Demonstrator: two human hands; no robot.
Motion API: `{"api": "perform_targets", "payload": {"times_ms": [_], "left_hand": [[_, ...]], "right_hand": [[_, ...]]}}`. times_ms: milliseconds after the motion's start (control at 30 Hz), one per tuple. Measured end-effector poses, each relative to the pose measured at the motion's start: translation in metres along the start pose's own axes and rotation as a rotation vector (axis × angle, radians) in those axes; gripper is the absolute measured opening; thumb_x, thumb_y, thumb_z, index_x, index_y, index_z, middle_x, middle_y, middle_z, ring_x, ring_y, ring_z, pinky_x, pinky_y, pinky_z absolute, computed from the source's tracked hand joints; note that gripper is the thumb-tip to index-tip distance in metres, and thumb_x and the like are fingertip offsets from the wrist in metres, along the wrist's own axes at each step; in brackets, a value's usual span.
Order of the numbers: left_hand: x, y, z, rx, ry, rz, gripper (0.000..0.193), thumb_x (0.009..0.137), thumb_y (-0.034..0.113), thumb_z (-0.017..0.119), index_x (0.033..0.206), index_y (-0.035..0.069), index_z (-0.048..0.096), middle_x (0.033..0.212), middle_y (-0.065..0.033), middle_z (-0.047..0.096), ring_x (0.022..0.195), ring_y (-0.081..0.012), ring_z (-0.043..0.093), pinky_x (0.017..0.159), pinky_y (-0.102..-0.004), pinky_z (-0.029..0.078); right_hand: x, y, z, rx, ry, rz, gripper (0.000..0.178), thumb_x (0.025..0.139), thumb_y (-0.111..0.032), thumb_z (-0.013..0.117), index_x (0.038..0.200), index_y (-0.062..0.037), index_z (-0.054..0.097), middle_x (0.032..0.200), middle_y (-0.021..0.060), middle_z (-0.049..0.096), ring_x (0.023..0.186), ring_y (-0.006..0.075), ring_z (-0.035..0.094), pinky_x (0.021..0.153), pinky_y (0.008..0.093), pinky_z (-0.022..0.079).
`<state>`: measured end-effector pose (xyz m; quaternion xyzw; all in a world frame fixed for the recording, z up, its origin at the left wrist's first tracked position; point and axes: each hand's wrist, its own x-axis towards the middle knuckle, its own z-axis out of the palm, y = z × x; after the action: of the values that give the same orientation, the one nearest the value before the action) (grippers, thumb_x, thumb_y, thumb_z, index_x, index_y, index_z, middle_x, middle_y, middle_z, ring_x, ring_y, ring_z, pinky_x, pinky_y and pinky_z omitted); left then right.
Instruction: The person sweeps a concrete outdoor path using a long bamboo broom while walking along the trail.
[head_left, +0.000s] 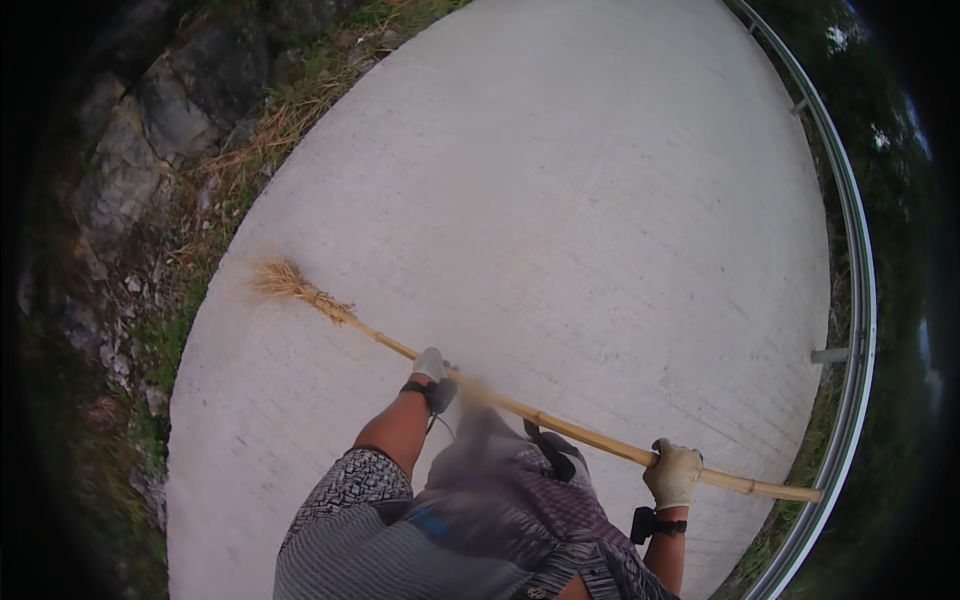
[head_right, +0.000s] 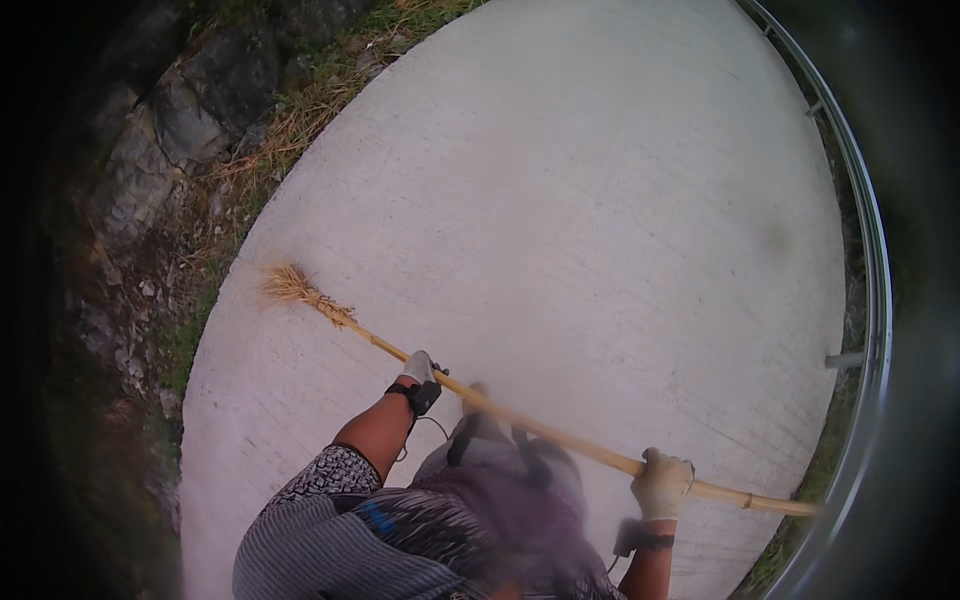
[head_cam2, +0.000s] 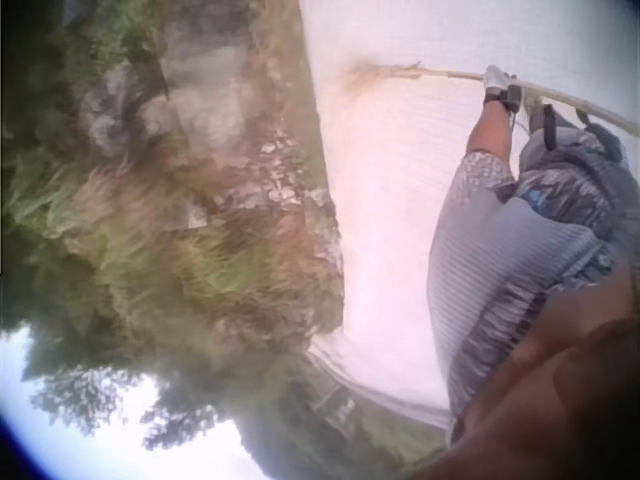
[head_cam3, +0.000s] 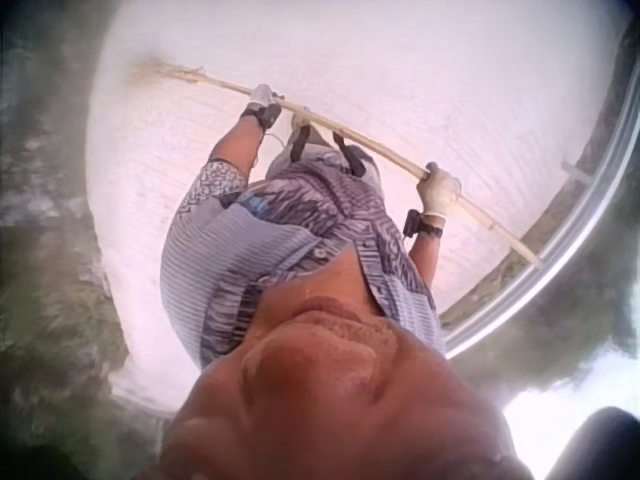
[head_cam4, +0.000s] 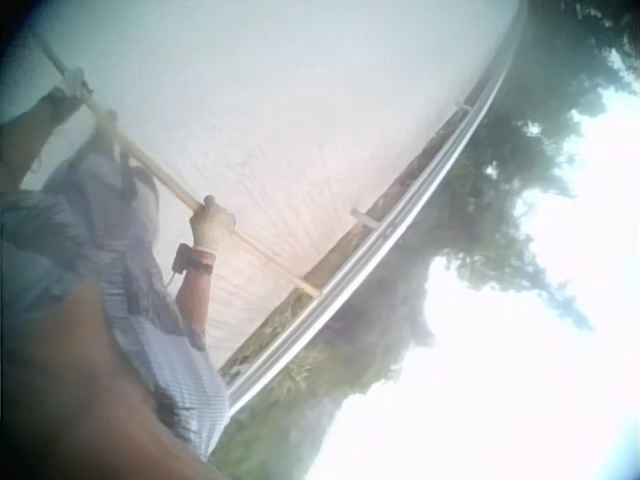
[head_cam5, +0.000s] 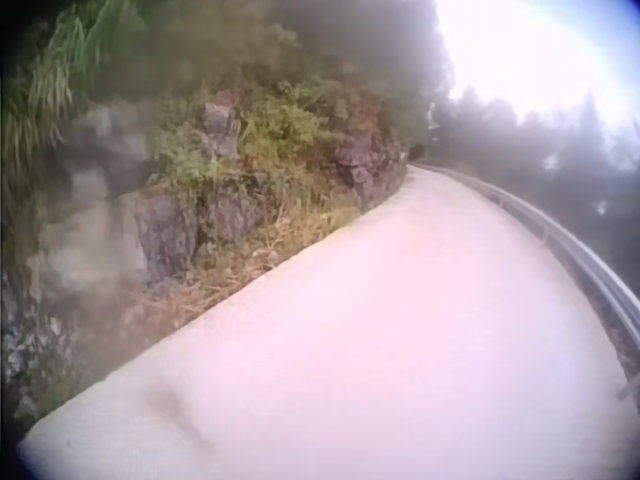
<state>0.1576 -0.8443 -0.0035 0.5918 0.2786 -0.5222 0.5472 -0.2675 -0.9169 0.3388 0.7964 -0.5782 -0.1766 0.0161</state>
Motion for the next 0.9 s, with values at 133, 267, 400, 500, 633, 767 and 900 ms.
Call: {"api": "perform_targets", "payload": {"times_ms": [133,267,400,500,633,767,900], "left_hand": [[-0.012,0.082,0.061,-0.064,-0.042,0.106,0.004,0.083,0.009,0.041,0.083,0.006,0.044,0.070,-0.0098,0.045,0.061,-0.0229,0.048,0.072,-0.0486,0.055],[-0.044,0.082,0.097,-0.292,-0.367,0.029,0.006,0.085,0.012,0.048,0.080,0.009,0.046,0.067,-0.0062,0.045,0.062,-0.0228,0.049,0.080,-0.0497,0.050],[-0.089,0.063,0.111,-0.475,-0.502,-0.083,0.015,0.079,0.013,0.057,0.069,0.008,0.047,0.064,-0.0074,0.049,0.063,-0.0230,0.052,0.085,-0.0484,0.048],[-0.076,0.095,0.090,-0.614,-0.310,-0.007,0.017,0.085,0.017,0.050,0.073,0.009,0.042,0.065,-0.0042,0.044,0.061,-0.0228,0.047,0.081,-0.0478,0.045],[-0.055,0.062,0.056,-0.445,0.056,0.157,0.012,0.089,0.017,0.044,0.081,0.007,0.042,0.067,-0.0057,0.043,0.062,-0.0227,0.048,0.074,-0.0455,0.050],[-0.051,0.006,0.005,-0.384,0.212,0.183,0.012,0.082,0.010,0.039,0.089,0.001,0.041,0.083,-0.0156,0.045,0.075,-0.0275,0.051,0.073,-0.0396,0.055],[-0.102,-0.023,-0.008,-0.403,0.310,-0.031,0.016,0.085,0.017,0.038,0.087,0.002,0.043,0.087,-0.0119,0.044,0.084,-0.0248,0.053,0.081,-0.0335,0.051]], "right_hand": [[0.000,-0.036,0.001,0.033,0.054,0.069,0.014,0.073,-0.013,0.060,0.085,-0.0149,0.066,0.073,0.0082,0.066,0.069,0.0282,0.064,0.072,0.0406,0.044],[0.018,0.002,0.012,0.037,0.115,0.119,0.014,0.072,-0.011,0.060,0.084,-0.0152,0.066,0.073,0.0077,0.067,0.070,0.0280,0.064,0.071,0.0404,0.044],[0.024,0.091,0.042,0.060,0.070,0.131,0.012,0.069,-0.010,0.062,0.080,-0.0145,0.065,0.071,0.0102,0.065,0.069,0.0314,0.063,0.070,0.0416,0.046],[0.042,0.116,0.046,0.039,0.011,0.104,0.011,0.069,-0.011,0.062,0.079,-0.0149,0.066,0.071,0.0111,0.065,0.070,0.0322,0.063,0.071,0.0414,0.046],[0.077,0.116,0.050,0.020,-0.071,-0.005,0.015,0.068,-0.013,0.064,0.082,-0.0163,0.068,0.071,0.0070,0.067,0.072,0.0283,0.064,0.074,0.0389,0.043],[0.116,0.125,0.047,0.017,-0.083,-0.204,0.015,0.066,-0.023,0.069,0.081,-0.0187,0.068,0.071,0.0065,0.067,0.072,0.0283,0.065,0.074,0.0400,0.047],[0.160,0.119,0.012,-0.113,-0.256,-0.259,0.019,0.063,-0.029,0.071,0.079,-0.0207,0.068,0.072,0.0063,0.067,0.072,0.0283,0.066,0.069,0.0411,0.050]]}}
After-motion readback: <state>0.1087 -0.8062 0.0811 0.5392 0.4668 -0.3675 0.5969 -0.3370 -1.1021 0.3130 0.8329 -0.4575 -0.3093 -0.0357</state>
